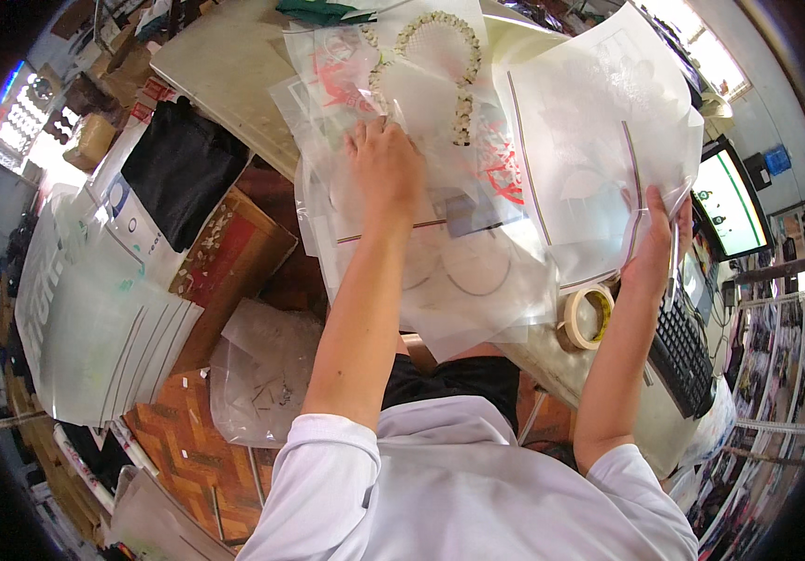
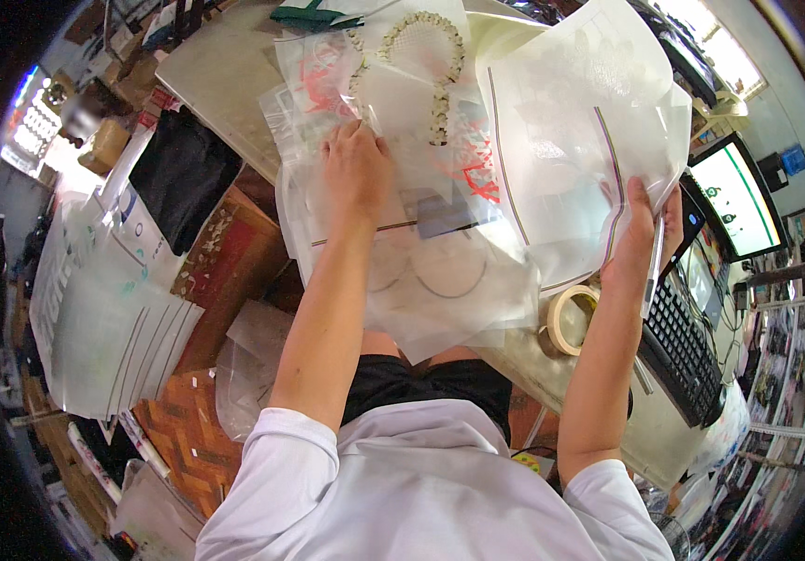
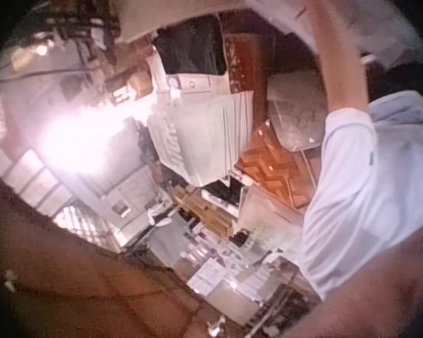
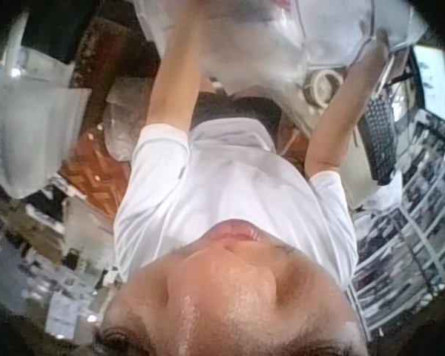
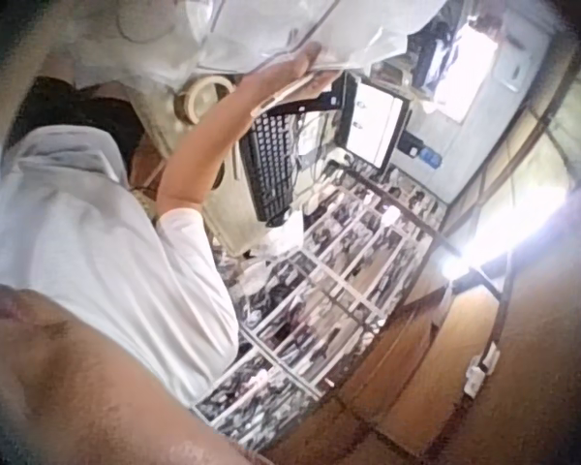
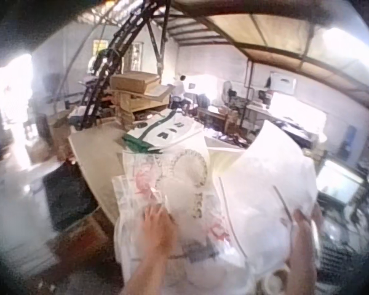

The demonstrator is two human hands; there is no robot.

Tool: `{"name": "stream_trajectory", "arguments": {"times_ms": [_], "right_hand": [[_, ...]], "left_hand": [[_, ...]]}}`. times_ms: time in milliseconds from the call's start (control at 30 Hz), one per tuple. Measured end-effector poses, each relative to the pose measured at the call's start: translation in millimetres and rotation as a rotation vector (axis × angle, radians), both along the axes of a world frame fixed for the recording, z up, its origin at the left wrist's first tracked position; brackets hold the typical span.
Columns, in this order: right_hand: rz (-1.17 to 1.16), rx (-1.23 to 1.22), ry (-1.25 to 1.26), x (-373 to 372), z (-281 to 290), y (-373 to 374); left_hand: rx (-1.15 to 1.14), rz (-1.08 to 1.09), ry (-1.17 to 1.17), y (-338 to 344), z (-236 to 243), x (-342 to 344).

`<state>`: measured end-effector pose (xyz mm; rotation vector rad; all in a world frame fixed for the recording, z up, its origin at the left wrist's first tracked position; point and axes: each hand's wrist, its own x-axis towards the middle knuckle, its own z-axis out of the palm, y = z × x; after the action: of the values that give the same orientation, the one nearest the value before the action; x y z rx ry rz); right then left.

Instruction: The person folds black garments and places them into clear plastic bags. They use a pen to write on the garment labels and apply tape to seal the bags. The person also interacts with a tablet computer on the desk during the process.

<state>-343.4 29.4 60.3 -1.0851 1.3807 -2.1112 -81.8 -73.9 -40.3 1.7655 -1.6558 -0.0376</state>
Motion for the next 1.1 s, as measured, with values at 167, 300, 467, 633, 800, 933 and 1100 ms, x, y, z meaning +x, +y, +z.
{"name": "stream_trajectory", "arguments": {"times_ms": [167,300,467,633,800,933,1100], "right_hand": [[0.031,0.020,0.070,-3.7,8.6,-14.5],[0.000,-0.017,0.220,-16.5,34.4,-44.1],[-0.055,-0.063,0.771,12.3,89.2,-79.8],[0.548,-0.063,0.387,63.6,124.1,-96.4],[0.336,-0.125,1.429,102.4,84.9,-70.2],[0.459,-0.052,1.326,97.6,38.7,-62.5],[0.340,0.050,1.201,67.9,30.7,-75.9]], "left_hand": [[-0.103,-0.018,0.207,-25.9,19.6,18.6],[-0.045,-0.009,0.487,-30.3,57.8,83.5],[0.065,-0.143,1.089,2.5,35.2,178.7],[0.217,-0.192,1.421,73.1,-2.1,196.1],[0.083,-0.171,1.559,146.5,-1.6,240.9],[0.157,-0.269,1.408,129.5,-2.7,238.8],[0.128,-0.324,1.675,99.1,35.2,185.4]]}}
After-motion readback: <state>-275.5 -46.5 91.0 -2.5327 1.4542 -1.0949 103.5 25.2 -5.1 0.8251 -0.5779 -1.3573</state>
